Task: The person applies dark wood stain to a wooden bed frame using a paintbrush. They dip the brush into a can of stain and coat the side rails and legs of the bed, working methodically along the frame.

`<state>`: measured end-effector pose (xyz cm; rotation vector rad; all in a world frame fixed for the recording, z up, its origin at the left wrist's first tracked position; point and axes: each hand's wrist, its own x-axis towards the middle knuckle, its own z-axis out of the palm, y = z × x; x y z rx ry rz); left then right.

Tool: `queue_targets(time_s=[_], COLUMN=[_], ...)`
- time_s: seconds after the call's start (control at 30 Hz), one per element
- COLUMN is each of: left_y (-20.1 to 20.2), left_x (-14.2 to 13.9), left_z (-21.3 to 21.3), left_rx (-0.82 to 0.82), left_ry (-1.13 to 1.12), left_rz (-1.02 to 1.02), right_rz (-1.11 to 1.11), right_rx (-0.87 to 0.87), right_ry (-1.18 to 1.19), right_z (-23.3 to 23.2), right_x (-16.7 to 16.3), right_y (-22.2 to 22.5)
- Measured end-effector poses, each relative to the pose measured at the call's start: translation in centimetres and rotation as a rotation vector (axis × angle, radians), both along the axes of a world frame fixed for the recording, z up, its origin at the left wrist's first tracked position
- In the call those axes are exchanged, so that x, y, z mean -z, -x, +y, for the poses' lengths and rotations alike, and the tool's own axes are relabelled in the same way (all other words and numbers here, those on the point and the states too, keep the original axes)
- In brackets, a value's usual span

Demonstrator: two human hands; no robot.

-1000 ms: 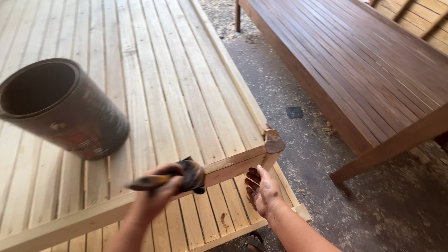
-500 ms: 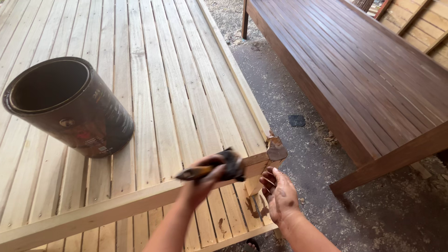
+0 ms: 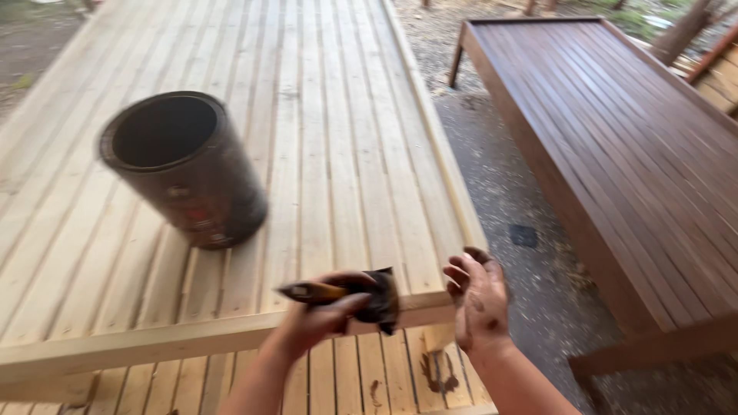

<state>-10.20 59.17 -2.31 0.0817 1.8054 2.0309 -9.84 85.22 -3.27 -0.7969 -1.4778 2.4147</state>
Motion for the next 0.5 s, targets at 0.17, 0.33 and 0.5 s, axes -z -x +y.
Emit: queue_targets(time_s=[0.17, 0.33, 0.5], left_y=[-0.8, 1.9, 7.9], left_x=[-6.3, -13.1, -17.5], left_z=[-12.4, -22.8, -28.3], left_rx=[-0.377, -0.538, -0.42], left_ry=[-0.026, -0.104, -0.016], left_rz=[0.194, 0.478, 0.637], right_rz=[-0.077, -0.26, -0.317], right_rx=[-0.397, -0.714, -0.852], right_ry=[0.142, 0.212, 0.347], right_z=[-8.9, -20.2, -31.4], right_x=[-1.5, -5.8, -10.2], right_y=[4.9, 8.1, 12.5])
